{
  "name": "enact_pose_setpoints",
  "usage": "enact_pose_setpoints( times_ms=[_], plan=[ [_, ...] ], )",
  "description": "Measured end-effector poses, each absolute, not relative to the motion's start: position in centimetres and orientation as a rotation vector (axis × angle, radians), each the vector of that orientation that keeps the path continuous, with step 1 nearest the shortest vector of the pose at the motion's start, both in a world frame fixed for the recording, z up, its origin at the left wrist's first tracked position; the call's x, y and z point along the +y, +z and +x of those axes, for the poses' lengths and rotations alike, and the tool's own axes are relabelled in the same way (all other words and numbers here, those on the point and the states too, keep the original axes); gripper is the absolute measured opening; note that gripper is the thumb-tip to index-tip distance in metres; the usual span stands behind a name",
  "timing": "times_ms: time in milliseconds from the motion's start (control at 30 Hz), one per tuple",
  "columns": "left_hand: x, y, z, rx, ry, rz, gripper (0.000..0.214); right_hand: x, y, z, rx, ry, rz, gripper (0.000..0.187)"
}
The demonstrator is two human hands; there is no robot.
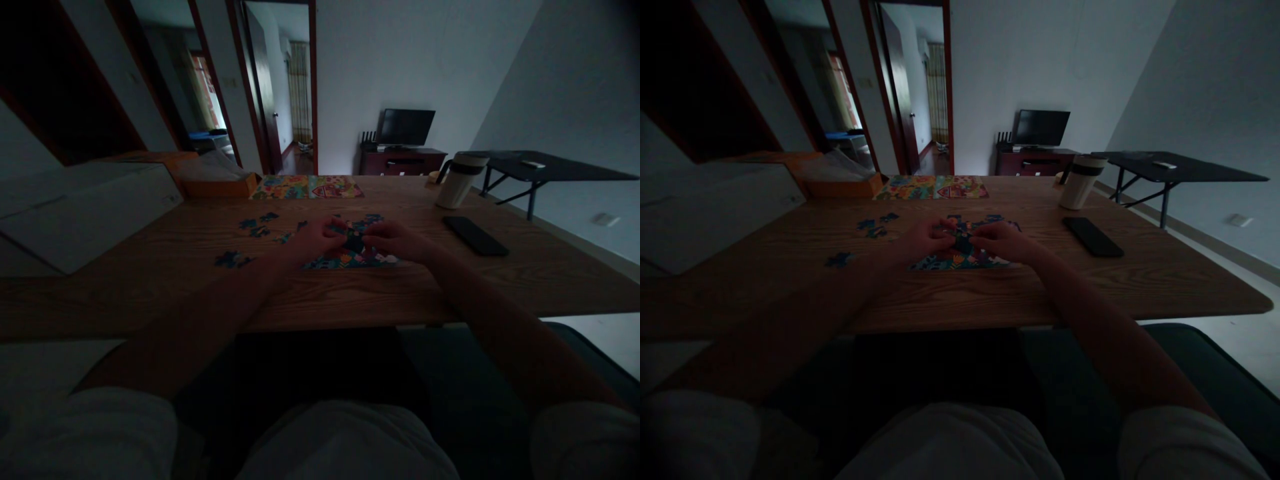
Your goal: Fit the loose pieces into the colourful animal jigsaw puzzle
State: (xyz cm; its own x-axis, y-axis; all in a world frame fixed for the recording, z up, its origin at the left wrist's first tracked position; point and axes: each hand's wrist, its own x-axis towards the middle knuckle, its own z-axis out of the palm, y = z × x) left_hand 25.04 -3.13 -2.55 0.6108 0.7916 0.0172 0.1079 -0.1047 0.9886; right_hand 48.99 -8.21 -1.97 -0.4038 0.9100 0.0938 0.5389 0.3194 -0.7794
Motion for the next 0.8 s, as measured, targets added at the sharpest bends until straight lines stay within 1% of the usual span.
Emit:
enact_pose_setpoints(
  times_ms=[133,233,300,367,433,500,567,633,700,800],
  plan=[
    [-3.1,-3.1,25.0,0.681,0.611,1.672,0.037,-7.7,-2.0,49.8,-2.009,0.867,-1.295,0.038],
    [-3.5,-2.1,24.4,0.683,0.650,1.694,0.035,-7.3,-1.9,51.3,-1.799,0.926,-1.345,0.033],
    [-3.3,-0.6,23.2,0.697,0.768,1.725,0.032,-7.0,-1.8,52.5,-1.645,0.933,-1.383,0.027],
    [-2.3,1.5,21.2,0.724,0.962,1.773,0.028,-6.7,-1.9,53.5,-1.567,0.891,-1.447,0.020],
    [-0.5,3.4,18.6,0.804,1.165,1.818,0.023,-6.3,-2.1,54.3,-1.541,0.767,-1.553,0.014],
    [1.8,4.4,15.5,0.990,1.248,1.919,0.022,-6.0,-2.4,54.8,-1.558,0.553,-1.659,0.012],
    [4.0,4.0,12.5,1.271,1.174,2.046,0.022,-5.7,-2.7,55.1,-1.578,0.362,-1.724,0.012],
    [5.6,2.4,10.1,1.512,1.011,2.080,0.020,-5.5,-2.8,55.2,-1.564,0.268,-1.758,0.011],
    [6.3,0.3,8.6,1.653,0.823,2.075,0.023,-5.4,-2.9,55.4,-1.542,0.242,-1.779,0.010],
    [6.0,-1.8,7.9,1.674,0.647,2.063,0.032,-5.3,-3.0,55.8,-1.536,0.233,-1.795,0.010]
  ],
)
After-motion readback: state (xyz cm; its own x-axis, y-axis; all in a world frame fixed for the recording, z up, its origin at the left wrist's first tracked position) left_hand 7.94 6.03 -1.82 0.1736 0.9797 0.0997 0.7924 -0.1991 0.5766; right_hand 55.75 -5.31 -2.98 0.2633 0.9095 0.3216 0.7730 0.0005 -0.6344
